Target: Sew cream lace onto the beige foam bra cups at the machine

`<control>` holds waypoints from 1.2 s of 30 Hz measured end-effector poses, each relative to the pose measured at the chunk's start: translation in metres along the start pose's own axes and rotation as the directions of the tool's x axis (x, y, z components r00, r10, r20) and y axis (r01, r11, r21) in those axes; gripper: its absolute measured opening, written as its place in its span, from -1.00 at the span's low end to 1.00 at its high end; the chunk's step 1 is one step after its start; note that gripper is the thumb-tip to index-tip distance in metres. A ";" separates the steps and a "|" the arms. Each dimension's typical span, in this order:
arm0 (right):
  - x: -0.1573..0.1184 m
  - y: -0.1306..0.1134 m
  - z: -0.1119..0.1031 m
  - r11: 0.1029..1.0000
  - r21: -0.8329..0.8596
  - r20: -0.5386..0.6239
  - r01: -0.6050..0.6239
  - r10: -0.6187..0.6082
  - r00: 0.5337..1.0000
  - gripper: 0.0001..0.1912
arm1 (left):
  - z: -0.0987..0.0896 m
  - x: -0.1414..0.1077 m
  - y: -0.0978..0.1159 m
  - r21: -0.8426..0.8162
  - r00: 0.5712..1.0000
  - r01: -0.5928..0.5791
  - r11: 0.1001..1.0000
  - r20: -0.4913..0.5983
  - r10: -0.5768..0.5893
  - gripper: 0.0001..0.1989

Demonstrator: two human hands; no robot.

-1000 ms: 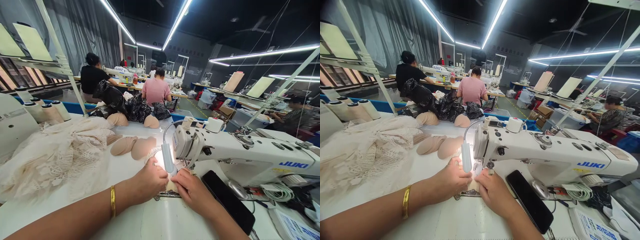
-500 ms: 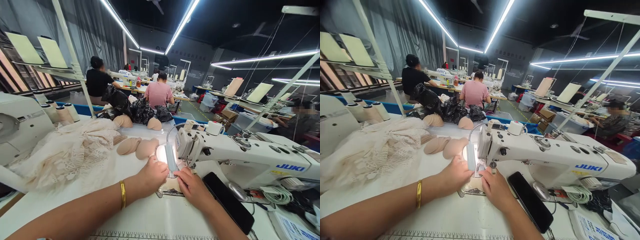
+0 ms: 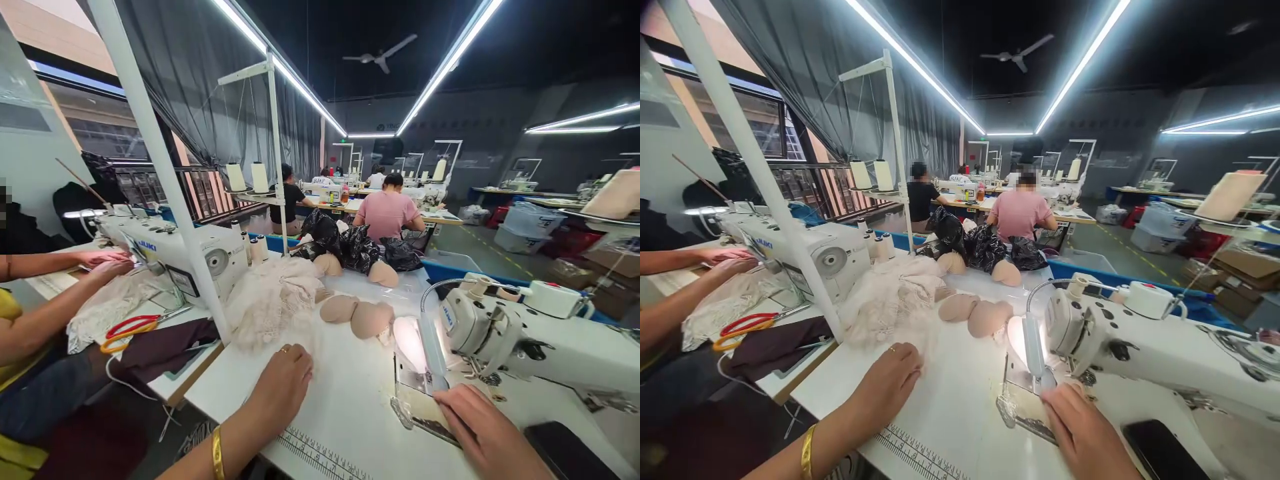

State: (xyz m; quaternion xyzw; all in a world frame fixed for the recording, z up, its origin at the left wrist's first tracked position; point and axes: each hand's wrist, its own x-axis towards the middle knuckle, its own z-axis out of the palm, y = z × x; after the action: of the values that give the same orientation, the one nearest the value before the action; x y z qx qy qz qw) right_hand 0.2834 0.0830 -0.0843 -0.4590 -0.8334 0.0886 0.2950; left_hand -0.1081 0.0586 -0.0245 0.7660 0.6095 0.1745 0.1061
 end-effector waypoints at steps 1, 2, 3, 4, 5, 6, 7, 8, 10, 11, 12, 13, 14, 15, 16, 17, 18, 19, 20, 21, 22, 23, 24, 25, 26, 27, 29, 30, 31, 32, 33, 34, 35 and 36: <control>0.001 -0.015 -0.005 0.997 0.058 0.073 -0.049 0.044 0.996 -0.68 | 0.001 -0.001 0.005 -0.121 1.000 0.017 0.993 0.015 -0.015 -0.83; 0.002 -0.032 -0.008 0.985 0.131 0.158 -0.115 0.094 0.983 -0.65 | 0.001 -0.003 0.012 -0.282 0.999 0.043 0.958 0.028 -0.037 -0.85; 0.001 -0.050 -0.011 0.955 0.221 0.246 -0.199 0.143 0.959 -0.63 | 0.001 -0.004 0.021 -0.477 0.997 0.079 0.875 0.045 -0.065 -0.87; 0.000 -0.068 -0.011 0.892 0.327 0.341 -0.311 0.196 0.919 -0.59 | 0.001 -0.006 0.030 -0.675 0.992 0.125 0.727 0.079 -0.097 -0.87; -0.001 -0.085 -0.010 0.778 0.461 0.433 -0.426 0.222 0.874 -0.51 | 0.002 -0.008 0.039 -0.833 0.984 0.173 0.525 0.128 -0.122 -0.82; -0.002 -0.100 -0.007 0.615 0.593 0.509 -0.521 0.215 0.833 -0.39 | 0.002 -0.010 0.048 -0.929 0.975 0.213 0.304 0.181 -0.129 -0.76; -0.002 -0.113 -0.002 0.420 0.699 0.555 -0.579 0.191 0.809 -0.24 | 0.004 -0.013 0.055 -0.964 0.966 0.244 0.103 0.232 -0.117 -0.70; -0.001 -0.122 0.004 0.244 0.773 0.559 -0.586 0.177 0.810 -0.13 | 0.006 -0.015 0.061 -0.959 0.955 0.279 -0.054 0.283 -0.088 -0.66; 0.004 -0.133 0.013 0.004 0.870 0.472 -0.492 0.281 0.836 -0.13 | 0.012 -0.020 0.068 -0.897 0.922 0.384 -0.220 0.385 0.042 -0.65; 0.007 -0.135 0.015 -0.033 0.901 0.414 -0.432 0.359 0.836 -0.18 | 0.014 -0.021 0.069 -0.861 0.894 0.449 -0.238 0.428 0.133 -0.67; 0.011 -0.136 0.014 -0.025 0.921 0.362 -0.389 0.426 0.829 -0.24 | 0.016 -0.021 0.069 -0.832 0.858 0.507 -0.225 0.463 0.222 -0.69; 0.014 -0.136 0.011 0.026 0.928 0.317 -0.371 0.466 0.826 -0.30 | 0.017 -0.020 0.070 -0.814 0.821 0.550 -0.188 0.486 0.298 -0.70; 0.016 -0.136 0.005 0.122 0.918 0.279 -0.377 0.476 0.834 -0.36 | 0.017 -0.018 0.070 -0.815 0.796 0.564 -0.134 0.494 0.350 -0.66; 0.018 -0.137 -0.002 0.250 0.882 0.256 -0.400 0.459 0.851 -0.42 | 0.016 -0.014 0.071 -0.835 0.792 0.545 -0.075 0.483 0.374 -0.58; 0.019 -0.139 -0.010 0.393 0.817 0.250 -0.422 0.418 0.873 -0.46 | 0.015 -0.009 0.073 -0.864 0.803 0.504 -0.012 0.463 0.376 -0.49; 0.020 -0.141 -0.017 0.528 0.731 0.257 -0.433 0.375 0.891 -0.47 | 0.014 -0.004 0.076 -0.889 0.821 0.455 0.050 0.441 0.362 -0.42; 0.020 -0.143 -0.023 0.633 0.640 0.271 -0.437 0.346 0.898 -0.43 | 0.013 0.001 0.079 -0.905 0.839 0.412 0.106 0.422 0.344 -0.38; 0.019 -0.143 -0.028 0.699 0.562 0.286 -0.443 0.338 0.896 -0.38 | 0.013 0.006 0.083 -0.911 0.852 0.386 0.146 0.412 0.321 -0.37; 0.018 -0.143 -0.030 0.727 0.513 0.293 -0.457 0.352 0.889 -0.34 | 0.014 0.010 0.087 -0.911 0.862 0.378 0.162 0.411 0.298 -0.40; 0.017 -0.141 -0.030 0.726 0.499 0.284 -0.473 0.378 0.881 -0.33 | 0.016 0.013 0.090 -0.909 0.866 0.388 0.150 0.415 0.277 -0.45; 0.016 -0.137 -0.028 0.707 0.518 0.261 -0.481 0.405 0.876 -0.35 | 0.018 0.014 0.092 -0.909 0.873 0.400 0.118 0.417 0.253 -0.49; 0.015 -0.132 -0.024 0.670 0.566 0.234 -0.480 0.428 0.873 -0.40 | 0.020 0.015 0.093 -0.911 0.883 0.405 0.079 0.412 0.222 -0.52; 0.014 -0.127 -0.020 0.618 0.631 0.212 -0.469 0.444 0.871 -0.45 | 0.023 0.015 0.094 -0.914 0.896 0.403 0.043 0.403 0.186 -0.54; 0.013 -0.122 -0.015 0.554 0.701 0.195 -0.449 0.457 0.868 -0.49 | 0.025 0.015 0.095 -0.920 0.909 0.392 0.014 0.389 0.151 -0.57; 0.013 -0.118 -0.011 0.480 0.764 0.193 -0.430 0.465 0.864 -0.51 | 0.027 0.014 0.095 -0.926 0.920 0.378 -0.009 0.374 0.122 -0.58; 0.013 -0.116 -0.007 0.404 0.815 0.207 -0.415 0.467 0.860 -0.51 | 0.029 0.013 0.096 -0.930 0.927 0.365 -0.031 0.361 0.102 -0.59; 0.015 -0.116 -0.001 0.292 0.867 0.243 -0.403 0.459 0.855 -0.49 | 0.032 0.012 0.098 -0.933 0.936 0.349 -0.087 0.344 0.070 -0.57; 0.016 -0.118 0.002 0.257 0.880 0.258 -0.399 0.447 0.856 -0.49 | 0.033 0.011 0.100 -0.930 0.938 0.347 -0.119 0.343 0.053 -0.56; 0.017 -0.121 0.004 0.230 0.890 0.268 -0.394 0.434 0.860 -0.50 | 0.034 0.011 0.102 -0.927 0.938 0.347 -0.144 0.346 0.036 -0.54; 0.018 -0.124 0.006 0.219 0.896 0.269 -0.387 0.427 0.863 -0.51 | 0.035 0.010 0.104 -0.924 0.938 0.345 -0.163 0.347 0.018 -0.53; 0.018 -0.128 0.007 0.226 0.897 0.260 -0.381 0.427 0.866 -0.52 | 0.037 0.008 0.106 -0.924 0.939 0.339 -0.175 0.344 0.003 -0.51; 0.018 -0.130 0.008 0.250 0.894 0.240 -0.372 0.432 0.869 -0.54 | 0.038 0.007 0.106 -0.928 0.942 0.328 -0.178 0.336 -0.012 -0.49; 0.018 -0.132 0.009 0.294 0.886 0.208 -0.359 0.440 0.874 -0.54 | 0.040 0.005 0.106 -0.934 0.946 0.314 -0.168 0.323 -0.031 -0.47; 0.017 -0.132 0.011 0.355 0.871 0.159 -0.340 0.451 0.878 -0.53 | 0.041 0.004 0.104 -0.944 0.949 0.301 -0.138 0.310 -0.053 -0.44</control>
State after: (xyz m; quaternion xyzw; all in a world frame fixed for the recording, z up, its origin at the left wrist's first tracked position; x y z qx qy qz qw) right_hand 0.1761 0.0240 -0.0303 -0.4309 -0.5124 0.5474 0.5021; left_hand 0.0026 0.0395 -0.0223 0.3517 0.3626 0.4876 0.7121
